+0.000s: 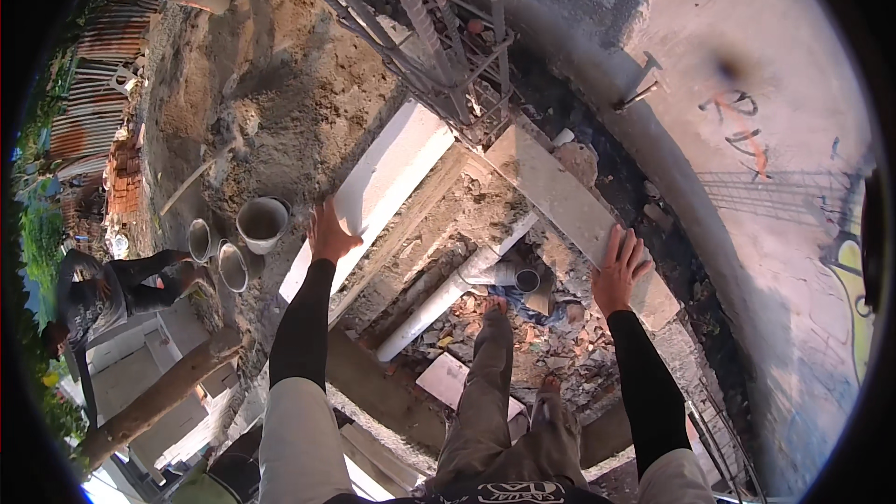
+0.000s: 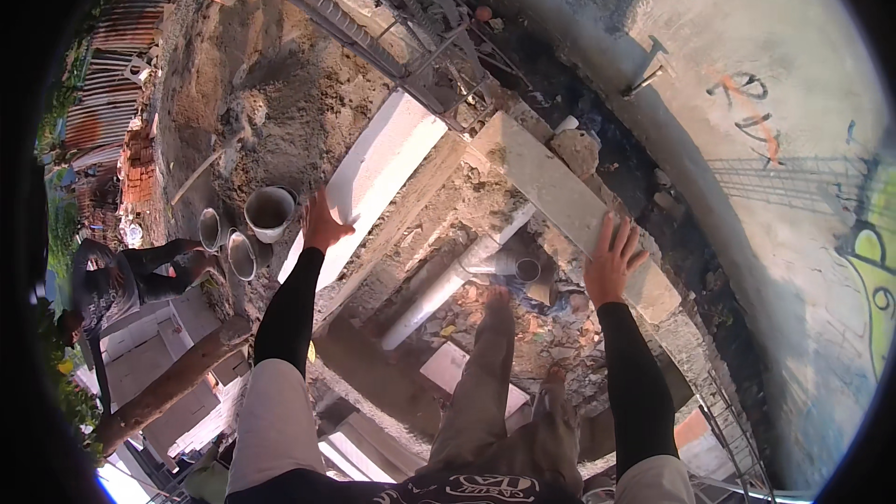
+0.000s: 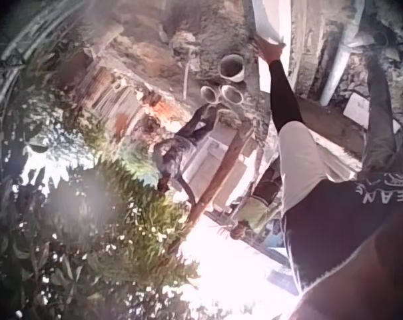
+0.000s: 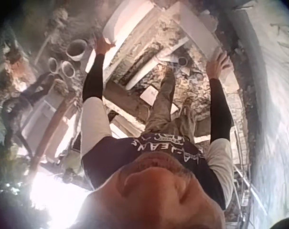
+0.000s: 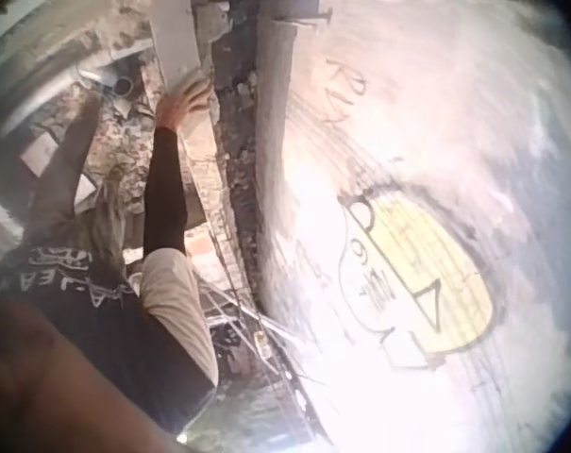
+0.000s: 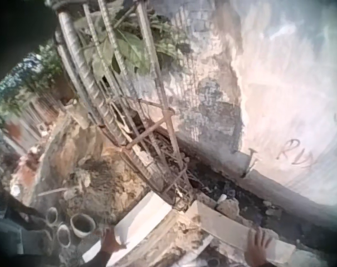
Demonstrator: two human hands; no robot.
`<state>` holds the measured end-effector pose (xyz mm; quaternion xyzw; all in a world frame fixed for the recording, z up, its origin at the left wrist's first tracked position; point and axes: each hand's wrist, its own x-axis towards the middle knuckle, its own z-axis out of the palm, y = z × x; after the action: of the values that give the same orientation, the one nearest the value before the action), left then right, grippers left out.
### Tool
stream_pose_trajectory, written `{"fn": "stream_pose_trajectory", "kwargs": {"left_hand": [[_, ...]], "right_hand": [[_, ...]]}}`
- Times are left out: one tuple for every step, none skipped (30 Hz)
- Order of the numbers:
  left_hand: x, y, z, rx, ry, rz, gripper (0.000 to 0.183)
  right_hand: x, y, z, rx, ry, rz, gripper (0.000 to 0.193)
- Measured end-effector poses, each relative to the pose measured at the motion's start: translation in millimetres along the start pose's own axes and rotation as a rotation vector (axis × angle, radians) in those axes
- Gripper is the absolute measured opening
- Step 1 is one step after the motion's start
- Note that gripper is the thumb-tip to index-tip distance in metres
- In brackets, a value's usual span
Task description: The person moves large white masonry blocks into position on a concrete foundation, ties wire to a vertical rebar cage, and prepares to apply mortar.
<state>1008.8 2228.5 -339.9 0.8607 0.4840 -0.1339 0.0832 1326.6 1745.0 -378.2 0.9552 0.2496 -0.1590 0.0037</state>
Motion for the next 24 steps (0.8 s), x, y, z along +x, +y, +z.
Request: {"fn": "stream_pose_trajectory", "kwargs": {"left_hand": [[5,-4,1,-0.047,-0.03,-0.02,0.119],[12,-7,2,-0.092,-0.061,-0.041,0.117],[10,-2,0,-0.085,-0.083,-0.013,0.116],[12,6,2,-0.089,-0.088,-0.01,0.116],[12,14,4,-0.076,-0.078,-0.01,0.117],[11,10,2,-0.055,-0.062,-0.021,0.118],[12,4,1,-0.05,-0.059,-0.031,0.118],[13,-3,0,-0.067,-0.073,-0.009,0.119],[14,-2,-1,-0.092,-0.09,0.018,0.12],[14,2,1,-0.096,-0.09,0.011,0.12],[14,7,3,-0.102,-0.093,0.006,0.122],[13,6,1,-0.102,-0.094,-0.005,0.123],[23,3,4,-0.095,-0.056,0.024,0.123],[18,-5,1,-0.091,-0.054,0.013,0.123],[16,-7,1,-0.1,-0.09,0.019,0.123],[12,-8,2,-0.108,-0.126,0.027,0.122],[9,-6,6,-0.115,-0.132,0.027,0.122],[9,-5,7,-0.086,-0.105,0.036,0.123],[9,-4,8,-0.058,-0.079,0.045,0.125],[11,-4,9,-0.03,-0.054,0.056,0.126],[15,-8,4,-0.069,-0.101,0.058,0.127],[22,-11,1,-0.077,-0.102,0.051,0.127],[27,-14,-1,-0.091,-0.126,0.057,0.127],[29,-13,-1,-0.109,-0.153,0.068,0.126]], "right_hand": [[1,1,1,0.003,0.024,-0.023,0.106],[2,1,1,0.007,0.048,-0.048,0.107],[1,2,-4,-0.003,0.047,-0.045,0.105],[2,4,-2,-0.009,0.045,-0.04,0.105],[2,6,-1,-0.009,0.047,-0.04,0.105],[4,3,0,0.002,0.047,-0.05,0.104],[4,-1,0,0.007,0.045,-0.059,0.104],[2,-5,0,0.018,0.037,-0.056,0.104],[1,-4,2,0.02,0.029,-0.048,0.104],[1,-2,3,0.017,0.028,-0.055,0.104],[3,2,2,-0.003,0.023,-0.043,0.106],[4,3,2,-0.016,0.015,-0.036,0.108],[7,3,2,0.025,0.019,-0.031,0.108],[4,-1,3,0.029,0.015,-0.042,0.108],[-4,1,4,0.012,0.007,-0.039,0.107],[-9,4,6,-0.005,-0.001,-0.036,0.105],[-10,8,6,-0.013,-0.003,-0.035,0.105],[-5,6,5,-0.009,-0.008,-0.033,0.106],[1,3,4,-0.005,-0.013,-0.031,0.106],[6,-1,5,-0.006,-0.01,-0.031,0.106],[2,0,5,0.006,-0.005,-0.041,0.106],[3,-2,6,0.022,0.01,-0.049,0.107],[2,-3,6,0.022,0.007,-0.051,0.107],[1,-1,5,0.013,0.01,-0.044,0.107]]}}
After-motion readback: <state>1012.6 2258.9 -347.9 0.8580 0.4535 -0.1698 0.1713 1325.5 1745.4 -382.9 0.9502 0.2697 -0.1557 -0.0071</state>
